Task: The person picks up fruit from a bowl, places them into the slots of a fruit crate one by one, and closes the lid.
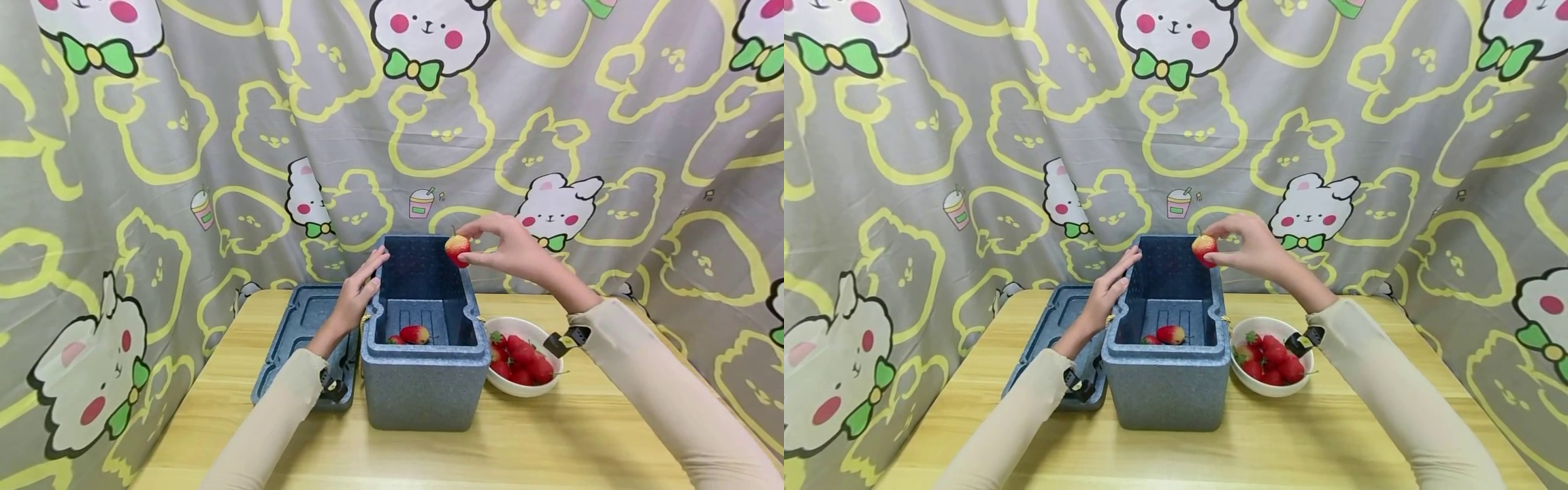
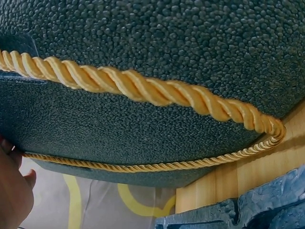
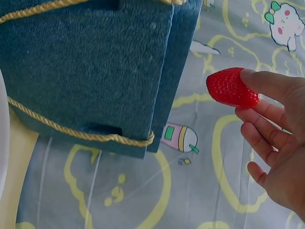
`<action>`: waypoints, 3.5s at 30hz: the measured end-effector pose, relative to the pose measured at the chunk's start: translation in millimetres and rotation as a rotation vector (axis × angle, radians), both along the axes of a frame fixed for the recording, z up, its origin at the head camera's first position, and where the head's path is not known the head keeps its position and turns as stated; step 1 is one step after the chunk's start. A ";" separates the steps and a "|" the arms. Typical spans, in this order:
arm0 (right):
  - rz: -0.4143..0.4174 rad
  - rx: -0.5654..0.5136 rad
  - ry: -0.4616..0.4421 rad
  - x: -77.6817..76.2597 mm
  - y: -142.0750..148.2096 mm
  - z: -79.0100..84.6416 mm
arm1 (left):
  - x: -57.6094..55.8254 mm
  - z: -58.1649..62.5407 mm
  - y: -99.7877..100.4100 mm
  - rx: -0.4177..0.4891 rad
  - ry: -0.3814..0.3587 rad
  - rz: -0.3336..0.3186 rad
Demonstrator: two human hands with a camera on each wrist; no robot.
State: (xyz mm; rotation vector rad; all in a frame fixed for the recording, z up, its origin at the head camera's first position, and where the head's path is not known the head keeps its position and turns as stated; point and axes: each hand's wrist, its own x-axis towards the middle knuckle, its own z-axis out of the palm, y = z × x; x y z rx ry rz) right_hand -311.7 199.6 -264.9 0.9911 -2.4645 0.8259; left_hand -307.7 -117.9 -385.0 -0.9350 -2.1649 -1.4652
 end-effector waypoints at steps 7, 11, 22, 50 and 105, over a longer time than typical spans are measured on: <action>0.072 0.034 0.054 5.5 -18.0 2.1 | -14.0 -15.6 -2.5 0.012 0.028 0.005; 0.090 0.072 0.069 10.4 -28.5 2.2 | -14.6 -17.0 -2.9 0.024 0.040 -0.007; 0.156 0.239 0.112 17.9 -53.0 -7.2 | -15.0 -17.4 -2.8 0.015 0.038 0.007; 0.171 0.303 0.155 15.3 -66.4 -29.2 | 16.6 15.1 2.4 0.005 -0.008 0.000; -0.014 0.303 -0.192 16.0 97.7 -97.1 | -12.1 -21.4 -1.0 0.045 0.034 0.010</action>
